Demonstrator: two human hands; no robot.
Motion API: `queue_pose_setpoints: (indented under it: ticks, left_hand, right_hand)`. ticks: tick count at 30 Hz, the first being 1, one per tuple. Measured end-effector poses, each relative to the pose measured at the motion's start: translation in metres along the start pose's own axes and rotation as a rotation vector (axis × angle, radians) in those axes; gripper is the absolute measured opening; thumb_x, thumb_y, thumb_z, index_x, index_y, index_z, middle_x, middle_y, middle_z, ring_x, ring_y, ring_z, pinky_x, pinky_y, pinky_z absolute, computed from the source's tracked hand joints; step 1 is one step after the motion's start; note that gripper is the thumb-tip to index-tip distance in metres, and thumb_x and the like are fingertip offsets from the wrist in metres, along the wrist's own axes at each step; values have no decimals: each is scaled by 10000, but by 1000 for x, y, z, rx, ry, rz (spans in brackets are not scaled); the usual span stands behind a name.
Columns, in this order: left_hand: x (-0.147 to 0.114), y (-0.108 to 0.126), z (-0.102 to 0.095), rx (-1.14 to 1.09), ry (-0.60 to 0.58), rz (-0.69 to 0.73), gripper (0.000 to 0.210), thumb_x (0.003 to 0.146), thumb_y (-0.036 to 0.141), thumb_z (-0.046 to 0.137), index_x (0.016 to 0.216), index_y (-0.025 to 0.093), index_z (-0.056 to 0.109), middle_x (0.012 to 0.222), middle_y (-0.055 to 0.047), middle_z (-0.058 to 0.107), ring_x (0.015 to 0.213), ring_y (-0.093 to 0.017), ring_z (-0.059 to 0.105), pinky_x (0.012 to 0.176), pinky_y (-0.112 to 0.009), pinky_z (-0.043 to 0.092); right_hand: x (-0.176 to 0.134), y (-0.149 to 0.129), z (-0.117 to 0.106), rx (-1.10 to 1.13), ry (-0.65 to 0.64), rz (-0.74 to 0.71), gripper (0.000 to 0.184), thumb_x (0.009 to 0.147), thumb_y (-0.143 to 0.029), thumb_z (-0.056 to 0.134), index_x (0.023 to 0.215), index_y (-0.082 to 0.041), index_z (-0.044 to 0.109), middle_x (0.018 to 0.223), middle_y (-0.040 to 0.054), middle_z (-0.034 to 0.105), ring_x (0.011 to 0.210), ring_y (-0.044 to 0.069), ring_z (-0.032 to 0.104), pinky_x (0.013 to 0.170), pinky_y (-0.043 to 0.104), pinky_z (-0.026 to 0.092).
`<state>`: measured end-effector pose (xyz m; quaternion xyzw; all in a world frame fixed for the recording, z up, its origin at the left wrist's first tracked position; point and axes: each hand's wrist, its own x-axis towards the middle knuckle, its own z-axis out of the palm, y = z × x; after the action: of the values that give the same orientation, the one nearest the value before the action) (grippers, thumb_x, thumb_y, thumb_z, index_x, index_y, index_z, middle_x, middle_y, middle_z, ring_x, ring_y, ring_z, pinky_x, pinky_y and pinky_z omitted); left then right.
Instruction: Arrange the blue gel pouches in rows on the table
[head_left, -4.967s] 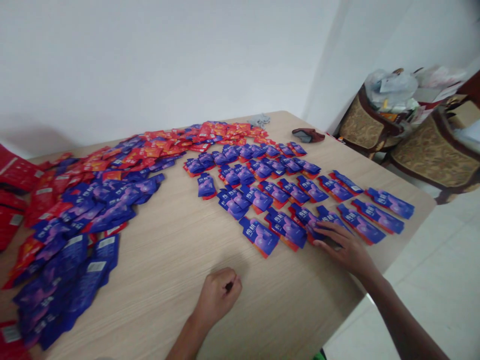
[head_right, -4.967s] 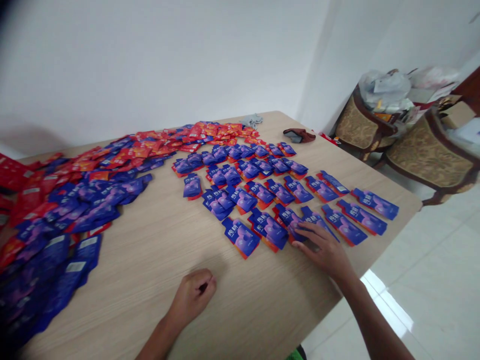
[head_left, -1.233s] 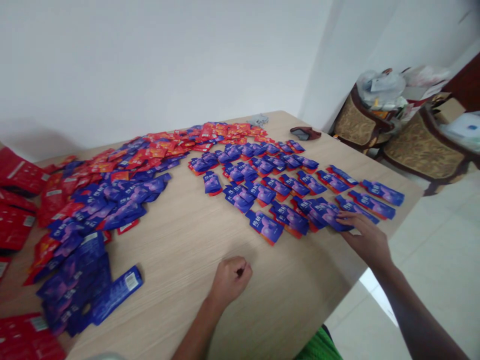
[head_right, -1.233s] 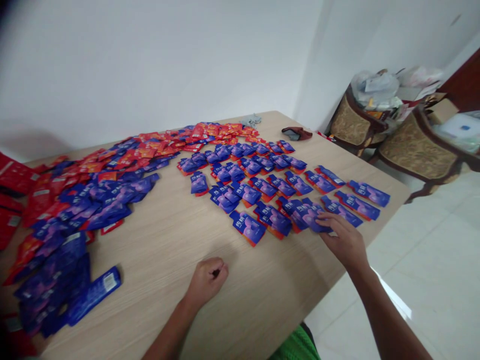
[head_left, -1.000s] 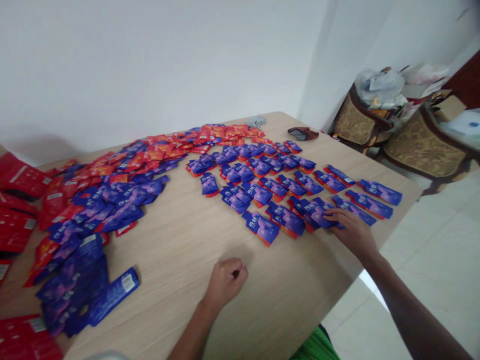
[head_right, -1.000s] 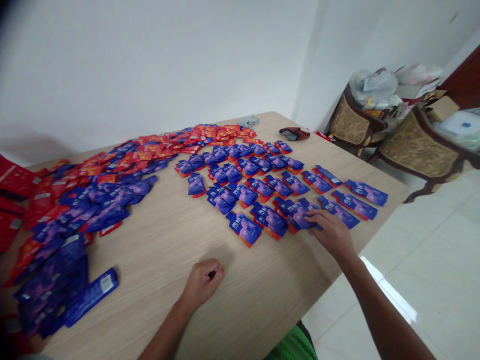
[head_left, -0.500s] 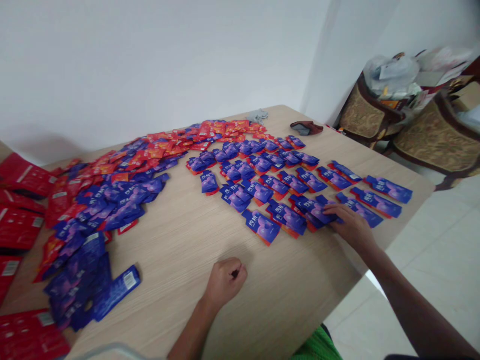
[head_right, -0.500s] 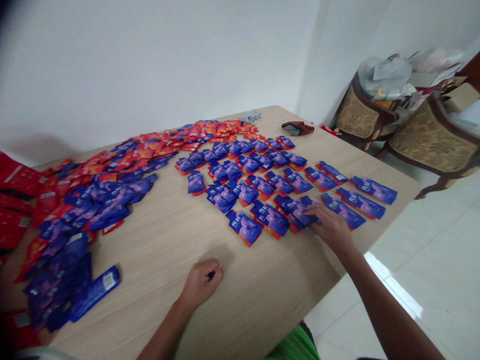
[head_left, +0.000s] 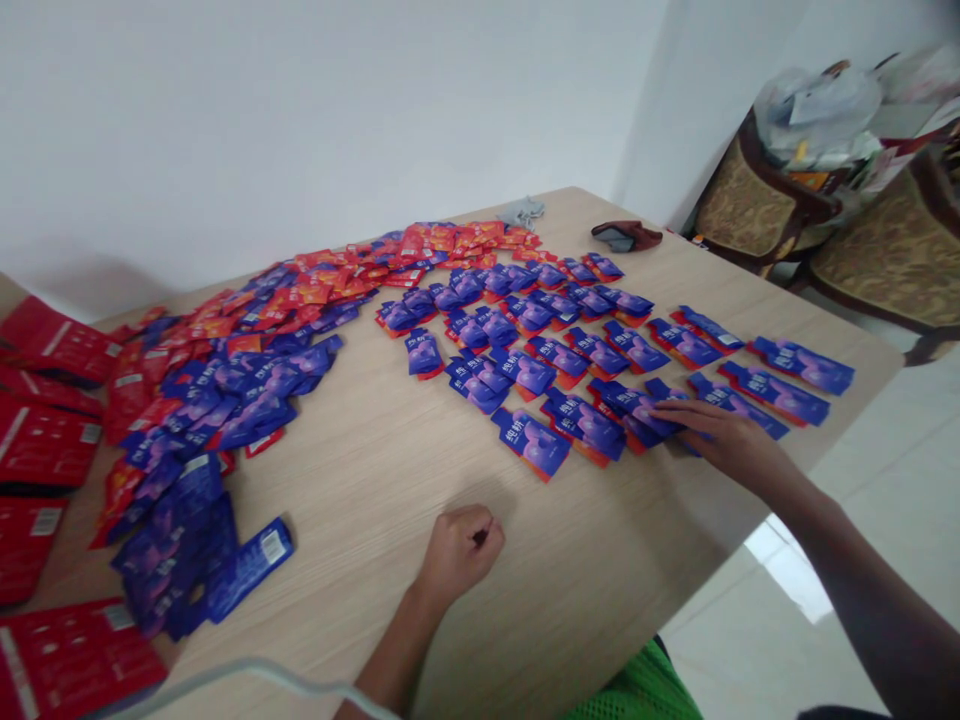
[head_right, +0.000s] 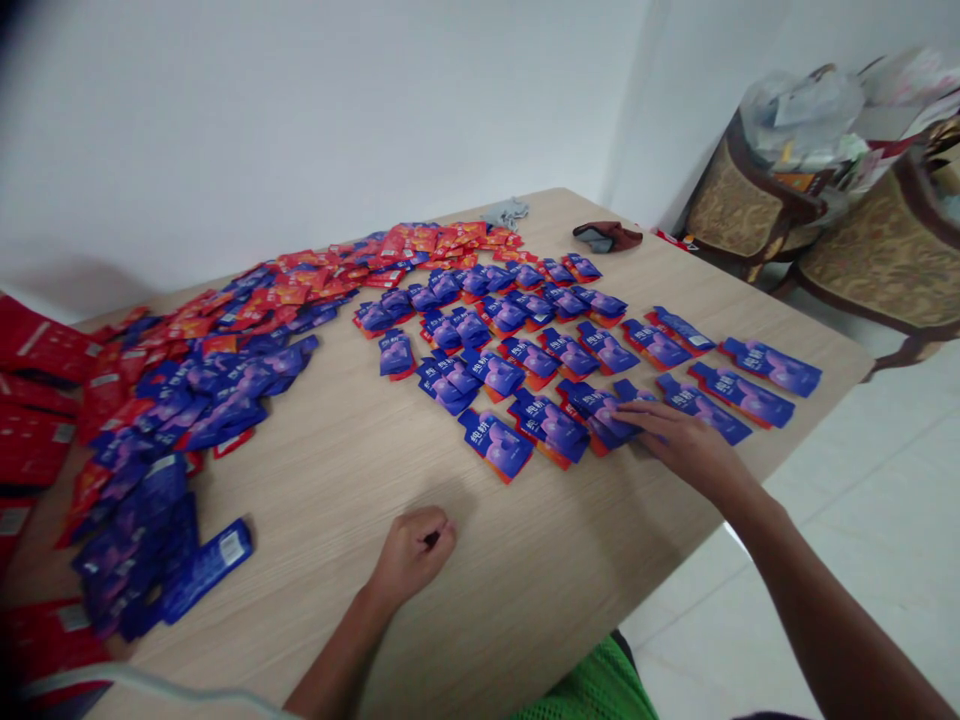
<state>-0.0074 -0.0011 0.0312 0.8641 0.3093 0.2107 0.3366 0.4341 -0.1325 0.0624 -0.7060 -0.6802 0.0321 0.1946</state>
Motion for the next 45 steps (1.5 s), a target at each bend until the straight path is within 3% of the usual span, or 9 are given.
queue_pose_setpoints:
  ticks: [10,21,27,37,41,45]
  left_hand:
    - [0,3,0,1,9,3,333,884,160,485,594,201,326,542,54,370,502,-85,374,538,-239,268]
    - [-1,2,1,6,-1,4,327,881,159,487,599,202,327,552,53,383,511,-88,397,549,-244,272]
    - [-1,2,1,18,11,9,328,872,152,490,593,202,325,547,50,393,506,-90,393,544,-254,268]
    - [-2,1,2,26,29,38,323,866,123,496,593,201,343,542,49,412,505,-90,406,539,-253,272]
    - [-2,1,2,20,37,59,319,844,98,497,579,202,353,535,50,410,499,-91,406,529,-255,260]
    - [-3,1,4,15,35,73,317,818,88,504,560,206,362,525,47,418,500,-96,424,527,-259,275]
  right_hand:
    - [-8,4,13,43,108,-33,387,1005,-280,477,1327,-346,681,1443,-23,615,1301,237,613,1124,406,513]
    - [-9,12,16,75,46,-12,404,995,-302,505,1373,-343,643,1450,-5,610,1319,252,599,1151,455,482]
    - [-9,9,14,103,31,-36,381,974,-388,578,1342,-344,668,1458,5,603,1349,288,569,1181,508,445]
    - [-14,7,13,53,86,-4,487,865,-554,700,1307,-350,677,1461,15,594,1325,328,584,1122,514,518]
    - [-13,-13,-1,52,198,-21,436,884,-489,691,1304,-374,673,1420,15,622,1242,350,639,1081,499,547]
    - [-14,-63,-12,88,367,1,439,872,-387,689,1290,-511,636,1283,-33,683,1119,384,682,1016,588,546]
